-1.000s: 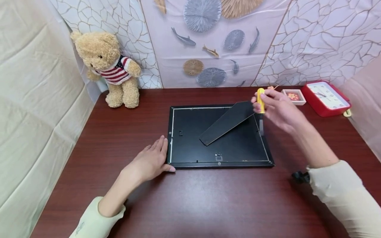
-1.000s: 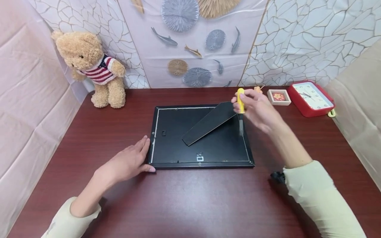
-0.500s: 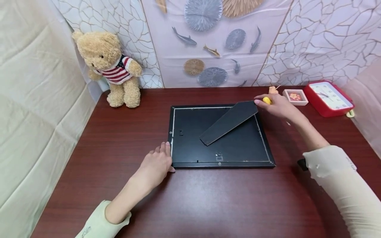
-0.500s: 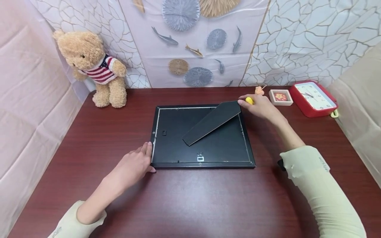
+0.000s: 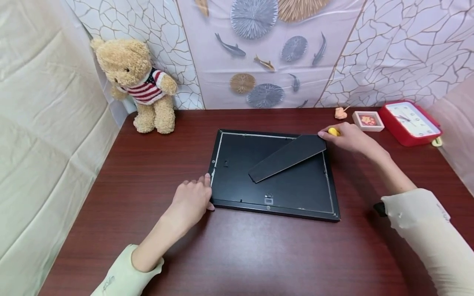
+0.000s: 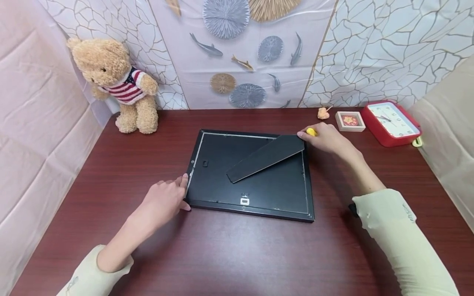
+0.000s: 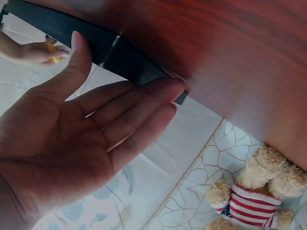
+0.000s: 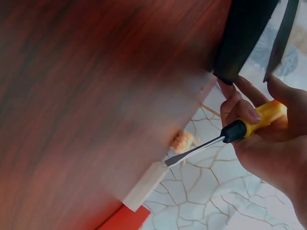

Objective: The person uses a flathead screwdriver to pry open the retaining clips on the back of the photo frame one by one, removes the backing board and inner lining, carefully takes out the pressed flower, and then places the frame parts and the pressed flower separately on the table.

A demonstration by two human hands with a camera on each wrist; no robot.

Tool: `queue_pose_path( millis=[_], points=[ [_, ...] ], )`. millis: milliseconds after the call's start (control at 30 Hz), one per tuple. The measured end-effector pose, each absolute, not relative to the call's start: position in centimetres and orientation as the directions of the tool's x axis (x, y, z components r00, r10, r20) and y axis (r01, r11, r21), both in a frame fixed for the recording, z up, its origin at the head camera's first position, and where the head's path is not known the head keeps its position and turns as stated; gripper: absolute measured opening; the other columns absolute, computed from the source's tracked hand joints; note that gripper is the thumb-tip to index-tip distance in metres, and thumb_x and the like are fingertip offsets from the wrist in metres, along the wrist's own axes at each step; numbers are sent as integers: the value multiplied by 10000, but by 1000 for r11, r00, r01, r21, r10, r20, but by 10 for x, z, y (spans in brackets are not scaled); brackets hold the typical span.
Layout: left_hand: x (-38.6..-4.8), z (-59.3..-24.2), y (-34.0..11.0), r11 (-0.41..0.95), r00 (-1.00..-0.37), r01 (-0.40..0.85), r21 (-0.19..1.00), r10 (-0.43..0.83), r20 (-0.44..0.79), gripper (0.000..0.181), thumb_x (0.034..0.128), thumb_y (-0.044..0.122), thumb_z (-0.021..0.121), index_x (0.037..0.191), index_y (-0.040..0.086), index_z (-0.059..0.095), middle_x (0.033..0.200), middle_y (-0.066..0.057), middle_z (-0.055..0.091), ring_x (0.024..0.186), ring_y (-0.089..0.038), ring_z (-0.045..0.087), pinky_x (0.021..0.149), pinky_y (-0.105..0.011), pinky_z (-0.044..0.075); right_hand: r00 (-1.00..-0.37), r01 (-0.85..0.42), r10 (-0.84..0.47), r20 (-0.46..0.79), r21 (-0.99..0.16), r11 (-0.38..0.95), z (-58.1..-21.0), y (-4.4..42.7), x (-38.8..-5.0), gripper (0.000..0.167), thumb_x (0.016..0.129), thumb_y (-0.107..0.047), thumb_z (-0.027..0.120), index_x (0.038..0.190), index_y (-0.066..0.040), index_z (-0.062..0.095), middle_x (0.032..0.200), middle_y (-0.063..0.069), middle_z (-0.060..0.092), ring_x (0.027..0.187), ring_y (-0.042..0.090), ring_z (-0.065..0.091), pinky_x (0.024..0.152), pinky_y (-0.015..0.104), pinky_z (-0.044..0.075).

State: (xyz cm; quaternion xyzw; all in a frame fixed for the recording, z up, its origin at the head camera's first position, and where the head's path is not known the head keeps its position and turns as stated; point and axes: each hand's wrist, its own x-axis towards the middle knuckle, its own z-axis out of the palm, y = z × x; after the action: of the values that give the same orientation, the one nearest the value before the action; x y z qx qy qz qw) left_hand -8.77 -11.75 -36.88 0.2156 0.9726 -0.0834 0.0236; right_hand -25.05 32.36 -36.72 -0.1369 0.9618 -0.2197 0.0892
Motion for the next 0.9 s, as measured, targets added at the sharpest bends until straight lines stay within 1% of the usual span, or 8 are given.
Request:
queue_pose_path(
  millis=[133,233,333,367,467,633,767,900],
  points=[
    [-96,-367,-124,894,-908,420,-156,415,-61,687,881,282,925,1417,-73,683,1100,-133,803,859,-307,764,770,-439,631,-931,-252,-335,-146,-408,878,-362,327,-239,356,1117,-269,634,1211,47,768,686,2,475,684,201,486,663,325,380],
    [-105,-370,-130,906,-916,398,-142,401,-10,590,828,271,975,1240,-75,732,987,-133,781,837,-319,763,723,-441,624,-918,-262,-352,-180,-391,882,-358,329,-228,319,1104,-249,655,1167,36,781,666,-18,468,668,183,483,665,321,385],
    [-115,-375,-135,926,-926,360,-113,370,82,447,805,208,988,1031,-46,697,889,-156,712,791,-345,756,661,-468,618,-905,-273,-368,-212,-375,886,-355,330,-215,287,1092,-233,675,1126,28,791,655,-30,467,661,172,483,665,319,388],
    [-118,-376,-136,932,-927,347,-102,357,112,412,807,188,983,973,-33,678,865,-164,697,773,-356,758,637,-478,618,-902,-269,-366,-227,-366,891,-354,331,-210,276,1090,-238,678,1076,16,785,655,-32,465,653,169,485,658,316,390],
    [-128,-377,-141,951,-941,307,-45,310,136,320,847,134,940,910,-31,673,828,-195,710,735,-405,758,589,-520,613,-894,-263,-364,-262,-352,898,-351,332,-197,280,1088,-254,686,926,-29,724,665,-31,471,659,157,493,655,310,394],
    [-145,-382,-150,954,-955,296,50,293,53,171,916,75,841,876,-32,715,845,-211,755,754,-466,758,599,-577,613,-877,-278,-386,-285,-355,893,-349,328,-180,364,1088,-265,691,777,-119,571,660,-41,446,640,131,472,640,286,378],
    [-176,-427,-167,939,-946,323,117,319,48,107,939,89,785,879,21,728,861,-134,743,742,-445,743,580,-606,580,-860,-295,-410,-304,-359,885,-348,324,-169,403,1085,-267,700,745,-136,528,640,-49,464,615,117,481,615,269,379],
    [-204,-466,-179,925,-943,327,195,331,11,133,1007,160,731,894,92,715,945,-70,701,789,-391,740,629,-596,588,-825,-304,-443,-352,-384,872,-347,322,-159,403,1081,-274,708,744,-157,521,622,-69,462,581,85,470,600,245,376]
  ],
)
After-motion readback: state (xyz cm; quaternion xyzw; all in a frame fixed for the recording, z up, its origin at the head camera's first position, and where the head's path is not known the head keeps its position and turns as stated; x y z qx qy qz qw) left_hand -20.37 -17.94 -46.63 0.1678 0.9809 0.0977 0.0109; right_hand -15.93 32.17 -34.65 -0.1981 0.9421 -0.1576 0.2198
